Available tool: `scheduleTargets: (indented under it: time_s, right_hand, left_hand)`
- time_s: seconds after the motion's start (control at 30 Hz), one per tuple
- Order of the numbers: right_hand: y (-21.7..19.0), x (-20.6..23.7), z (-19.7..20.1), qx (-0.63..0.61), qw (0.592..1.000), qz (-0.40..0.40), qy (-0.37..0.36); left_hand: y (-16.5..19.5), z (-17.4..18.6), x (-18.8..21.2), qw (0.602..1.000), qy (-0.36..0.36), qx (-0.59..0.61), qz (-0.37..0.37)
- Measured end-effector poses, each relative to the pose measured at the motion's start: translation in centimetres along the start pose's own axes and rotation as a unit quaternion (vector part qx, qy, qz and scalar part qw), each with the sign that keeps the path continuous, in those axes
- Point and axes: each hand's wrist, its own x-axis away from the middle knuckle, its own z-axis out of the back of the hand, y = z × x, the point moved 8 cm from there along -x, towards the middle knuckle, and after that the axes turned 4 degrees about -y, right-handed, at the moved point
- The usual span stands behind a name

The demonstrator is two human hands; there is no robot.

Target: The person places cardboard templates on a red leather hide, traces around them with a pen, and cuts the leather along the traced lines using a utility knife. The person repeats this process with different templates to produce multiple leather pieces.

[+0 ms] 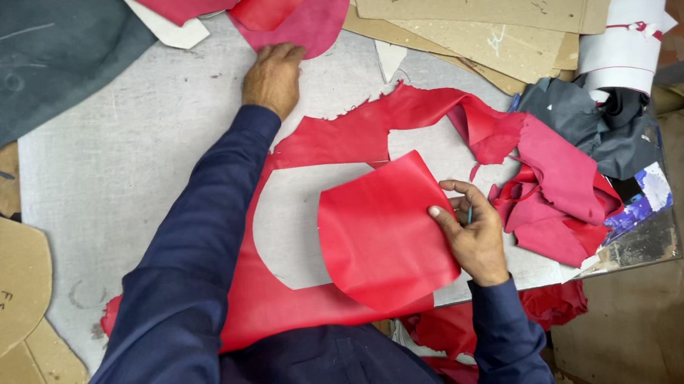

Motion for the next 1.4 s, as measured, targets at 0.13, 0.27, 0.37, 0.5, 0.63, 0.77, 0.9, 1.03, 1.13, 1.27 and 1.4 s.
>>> scheduleTargets:
  time_s: [0.13, 0.27, 0.37, 0.5, 0.63, 0.77, 0.9, 1.03, 1.13, 1.27, 1.4]
  right_hand:
    - [7.4, -1.6, 1.4, -0.08, 0.991, -0.109, 0.018]
    - [13.3, -2.5, 2.8, -0.201, 0.973, -0.114, 0.007]
    - [15.8, -3.0, 4.2, -0.204, 0.971, -0.122, -0.004]
    - [17.5, -3.1, 5.4, -0.217, 0.956, -0.198, -0.011]
    - [16.6, -3.3, 5.4, -0.251, 0.95, -0.188, -0.012]
    - [17.0, -2.8, 5.0, -0.236, 0.956, -0.174, -0.003]
    - [17.5, -2.5, 5.0, -0.186, 0.975, -0.121, 0.008]
    - [17.4, -1.8, 4.8, -0.164, 0.981, -0.107, -0.002]
    - [16.9, -1.3, 4.1, -0.194, 0.971, -0.141, -0.001]
    - [13.2, -1.1, 3.9, -0.032, 0.993, -0.11, 0.02]
    - [6.1, 0.7, 1.3, 0.081, 0.984, 0.053, -0.148]
  left_hand:
    - [-0.7, -3.1, -4.2, 0.987, -0.095, -0.123, 0.04]
    - [0.4, -3.4, -6.7, 0.988, -0.061, -0.138, 0.014]
    - [2.3, -2.7, -7.4, 0.999, 0.03, 0.008, 0.013]
    - [11.8, -6.4, -1.8, 0.936, -0.166, 0.176, -0.257]
    - [13.6, -12.6, 8.1, 0.849, -0.471, -0.073, -0.23]
    - [16.0, -12.5, 13.4, 0.914, -0.343, -0.028, -0.214]
    - [17.5, -13.9, 18.2, 0.945, -0.312, -0.014, -0.099]
    - [18.2, -16.1, 22.4, 0.911, -0.41, -0.027, -0.036]
    - [18.5, -14.8, 22.4, 0.942, -0.332, -0.005, -0.056]
    - [18.3, -13.0, 21.9, 0.95, -0.304, 0.073, -0.018]
    - [15.0, -5.8, 19.4, 0.964, -0.059, 0.26, 0.017]
